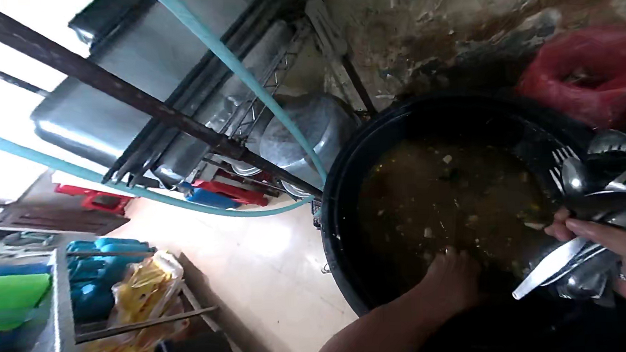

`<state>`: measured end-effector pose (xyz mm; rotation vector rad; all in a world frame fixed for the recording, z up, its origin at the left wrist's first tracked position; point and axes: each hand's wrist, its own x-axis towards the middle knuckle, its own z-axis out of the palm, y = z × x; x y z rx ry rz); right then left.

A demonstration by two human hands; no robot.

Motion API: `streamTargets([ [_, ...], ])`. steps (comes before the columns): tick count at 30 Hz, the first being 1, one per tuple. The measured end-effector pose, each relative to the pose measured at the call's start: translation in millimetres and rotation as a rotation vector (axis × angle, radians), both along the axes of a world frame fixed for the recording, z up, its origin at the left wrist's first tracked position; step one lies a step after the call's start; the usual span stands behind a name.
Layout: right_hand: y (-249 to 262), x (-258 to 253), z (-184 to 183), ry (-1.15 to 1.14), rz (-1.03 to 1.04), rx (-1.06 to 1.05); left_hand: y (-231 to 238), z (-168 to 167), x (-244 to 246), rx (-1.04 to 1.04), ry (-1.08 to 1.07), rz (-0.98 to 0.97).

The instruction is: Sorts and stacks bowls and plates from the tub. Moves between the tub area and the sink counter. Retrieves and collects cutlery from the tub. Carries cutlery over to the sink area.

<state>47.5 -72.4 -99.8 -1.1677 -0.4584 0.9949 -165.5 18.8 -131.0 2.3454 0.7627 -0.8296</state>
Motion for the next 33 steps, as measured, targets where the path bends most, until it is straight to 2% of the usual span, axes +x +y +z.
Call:
streamTargets([
  [6,0.2,6.9,2.8,0.07,0.049,-0.008,1.1,25.5,-0.6,-0.131,0.129,-0.049],
  [10,2.2,5.9,6.8,0.063,0.066,-0.017,21.5,1.7,-8.7,-0.363,0.195,-0.005],
  [13,2.2,5.2,10.1,0.066,0.063,-0.064,27.2,12.2,-17.7,-0.363,0.249,-0.051],
  [16,3.9,5.6,11.0,0.075,0.078,-0.065,33.4,27.0,-18.6,-0.39,0.166,-0.066],
  [19,4.1,5.7,10.1,0.054,0.088,-0.07,51.5,51.8,-10.3,-0.329,0.217,0.036],
  [22,6.4,5.6,9.7,0.053,0.108,-0.071,64.4,54.4,-18.4,-0.252,0.309,0.095],
  [24,7.2,6.5,8.0,0.076,0.116,-0.064,73.8,61.5,-28.5,-0.357,0.208,0.166],
  [27,8.0,5.7,10.9,0.109,0.132,-0.094,84.0,84.7,-43.3,-0.517,-0.016,0.432],
  [29,10.2,3.9,14.4,0.143,0.117,-0.127,91.1,98.6,-48.0,-0.473,-0.135,0.56],
  [33,13.2,1.1,18.1,0.189,0.071,-0.214,100.1,116.4,-46.6,-0.311,-0.422,0.618],
])
